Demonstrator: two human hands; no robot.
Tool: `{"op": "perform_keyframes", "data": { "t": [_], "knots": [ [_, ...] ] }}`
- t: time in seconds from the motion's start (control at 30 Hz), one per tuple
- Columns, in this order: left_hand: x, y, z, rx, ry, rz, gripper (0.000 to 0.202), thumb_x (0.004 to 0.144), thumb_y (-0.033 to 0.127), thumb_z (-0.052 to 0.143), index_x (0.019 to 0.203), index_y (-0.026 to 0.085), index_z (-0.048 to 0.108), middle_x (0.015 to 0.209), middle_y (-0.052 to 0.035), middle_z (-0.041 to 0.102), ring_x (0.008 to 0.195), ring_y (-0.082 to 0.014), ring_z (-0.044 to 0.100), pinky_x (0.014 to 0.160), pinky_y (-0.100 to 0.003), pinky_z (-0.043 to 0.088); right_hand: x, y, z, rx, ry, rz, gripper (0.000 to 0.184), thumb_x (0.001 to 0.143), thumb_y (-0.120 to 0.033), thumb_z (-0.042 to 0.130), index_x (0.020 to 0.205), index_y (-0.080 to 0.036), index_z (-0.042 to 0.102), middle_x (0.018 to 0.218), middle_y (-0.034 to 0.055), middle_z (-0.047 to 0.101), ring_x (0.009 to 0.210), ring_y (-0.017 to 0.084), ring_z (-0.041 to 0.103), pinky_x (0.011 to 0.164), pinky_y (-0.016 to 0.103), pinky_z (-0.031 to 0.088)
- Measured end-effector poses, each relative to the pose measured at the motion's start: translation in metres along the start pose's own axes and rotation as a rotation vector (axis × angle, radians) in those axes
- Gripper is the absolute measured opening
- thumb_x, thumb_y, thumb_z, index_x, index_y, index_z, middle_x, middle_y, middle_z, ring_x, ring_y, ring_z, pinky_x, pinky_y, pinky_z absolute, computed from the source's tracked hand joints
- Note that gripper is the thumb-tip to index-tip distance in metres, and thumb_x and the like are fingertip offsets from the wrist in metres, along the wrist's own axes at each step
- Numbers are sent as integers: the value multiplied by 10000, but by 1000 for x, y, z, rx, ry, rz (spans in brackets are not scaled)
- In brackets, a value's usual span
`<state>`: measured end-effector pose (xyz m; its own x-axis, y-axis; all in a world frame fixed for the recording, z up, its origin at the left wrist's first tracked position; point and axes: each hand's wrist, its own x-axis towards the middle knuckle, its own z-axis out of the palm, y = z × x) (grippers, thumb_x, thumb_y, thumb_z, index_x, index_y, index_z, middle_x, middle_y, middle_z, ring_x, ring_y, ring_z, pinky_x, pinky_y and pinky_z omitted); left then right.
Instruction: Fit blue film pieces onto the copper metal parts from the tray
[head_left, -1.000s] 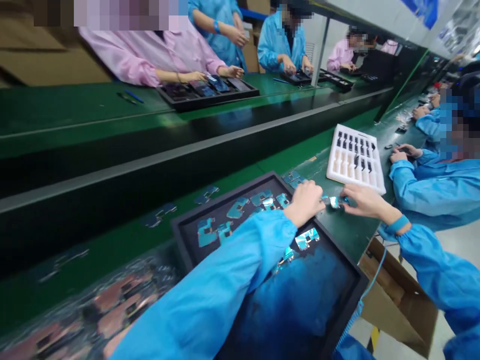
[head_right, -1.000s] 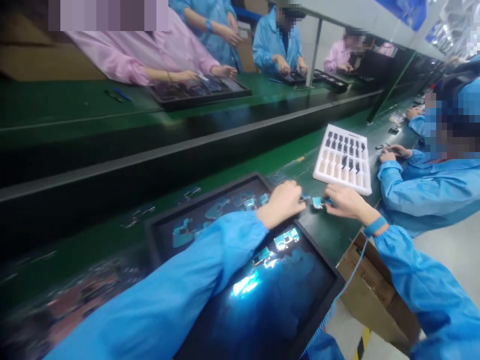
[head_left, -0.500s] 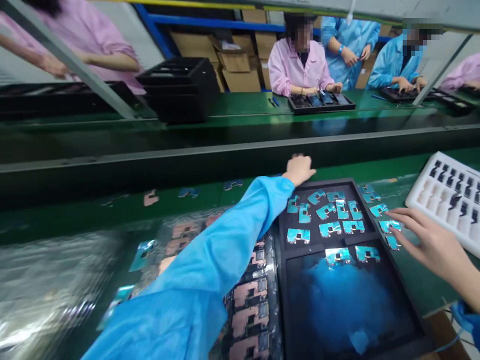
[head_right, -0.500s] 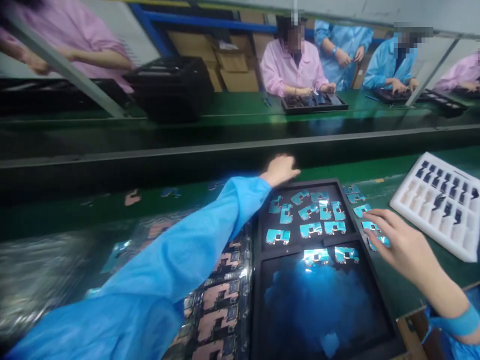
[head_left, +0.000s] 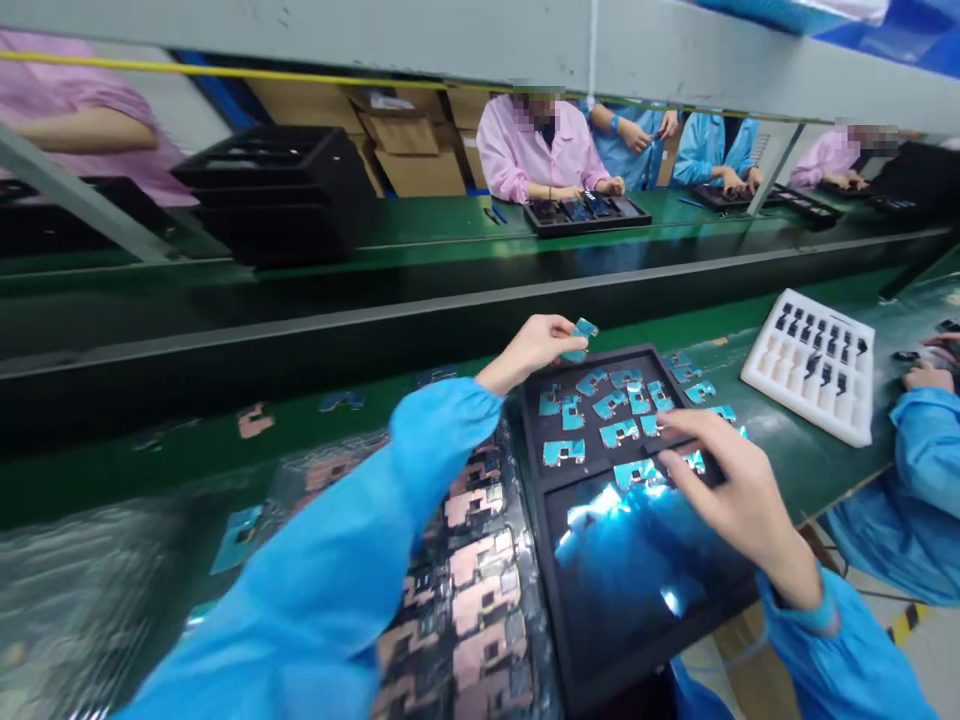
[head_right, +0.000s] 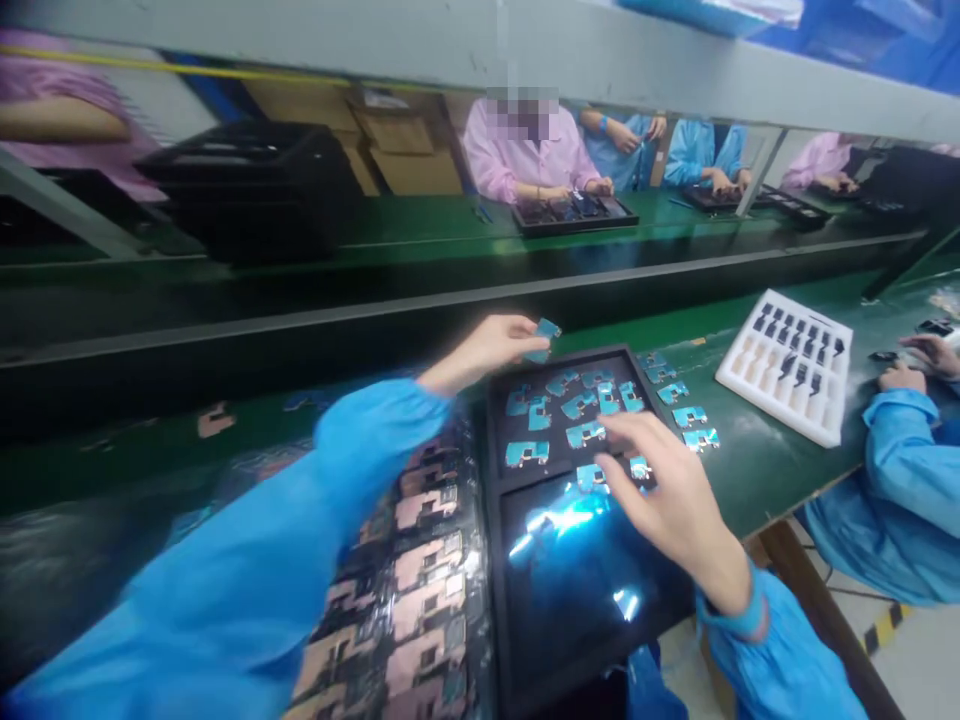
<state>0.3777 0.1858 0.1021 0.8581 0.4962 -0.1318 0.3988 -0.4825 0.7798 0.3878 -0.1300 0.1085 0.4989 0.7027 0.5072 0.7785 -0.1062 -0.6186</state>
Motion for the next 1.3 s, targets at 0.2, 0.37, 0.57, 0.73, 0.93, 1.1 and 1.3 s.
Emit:
{"op": "perform_keyframes", "data": {
  "t": [0.2, 0.37, 0.57, 0.73, 0.93, 1.1, 1.3],
  "knots": [
    [-165, 17, 20, -409, -33, 147, 287, 770, 427, 857, 877, 197, 723, 805, -27, 759, 742, -190, 709, 694, -297, 574, 3, -22, 54, 548, 153, 327, 270, 943, -407, 805, 1152, -244, 755, 1063, 49, 782, 902, 202, 764, 704, 300, 672],
    [-236, 18, 47, -478, 135, 85, 210, 794, 392, 839, 851, 212, 747, 786, -11, 730, 726, -170, 682, 659, -266, 562, -27, -41, 72, 636, 226, 391, 213, 941, -436, 797, 913, -231, 748, 829, 5, 732, 693, 160, 695, 580, 261, 616],
    [-270, 7, 69, -595, 296, -17, 186, 833, 389, 807, 829, 220, 731, 744, -5, 724, 682, -166, 689, 629, -258, 582, -51, -57, 81, 664, 184, 407, 213, 973, -456, 777, 989, -244, 792, 872, 17, 751, 720, 168, 709, 636, 288, 652],
    [-285, 5, 78, -613, 353, -37, 169, 846, 382, 812, 860, 219, 768, 782, -16, 762, 731, -178, 730, 680, -264, 627, -60, -64, 84, 697, 164, 434, 239, 937, -480, 813, 928, -242, 790, 835, 12, 750, 683, 169, 708, 625, 295, 650],
    [-300, -2, 87, -728, 353, -135, 239, 841, 424, 838, 955, 214, 830, 921, -43, 832, 785, -231, 801, 637, -312, 702, -64, -62, 89, 597, 177, 395, 345, 1041, -544, 682, 874, -246, 735, 754, -8, 721, 595, 160, 679, 568, 294, 624],
    [-303, -14, 94, -740, 435, -176, 261, 814, 421, 861, 932, 191, 829, 871, -51, 837, 746, -238, 811, 629, -321, 714, -65, -62, 79, 343, 113, 88, 126, 1074, -335, 670, 1079, -277, 782, 1045, 53, 773, 944, 229, 759, 784, 382, 660],
    [-307, -17, 100, -702, 452, -143, 287, 855, 435, 847, 1047, 224, 881, 1042, -57, 864, 833, -237, 819, 724, -337, 725, -65, -65, 72, -65, 224, -231, 174, 1030, -140, 713, 1084, -296, 770, 970, 51, 748, 904, 234, 693, 798, 423, 602]
  ]
}}
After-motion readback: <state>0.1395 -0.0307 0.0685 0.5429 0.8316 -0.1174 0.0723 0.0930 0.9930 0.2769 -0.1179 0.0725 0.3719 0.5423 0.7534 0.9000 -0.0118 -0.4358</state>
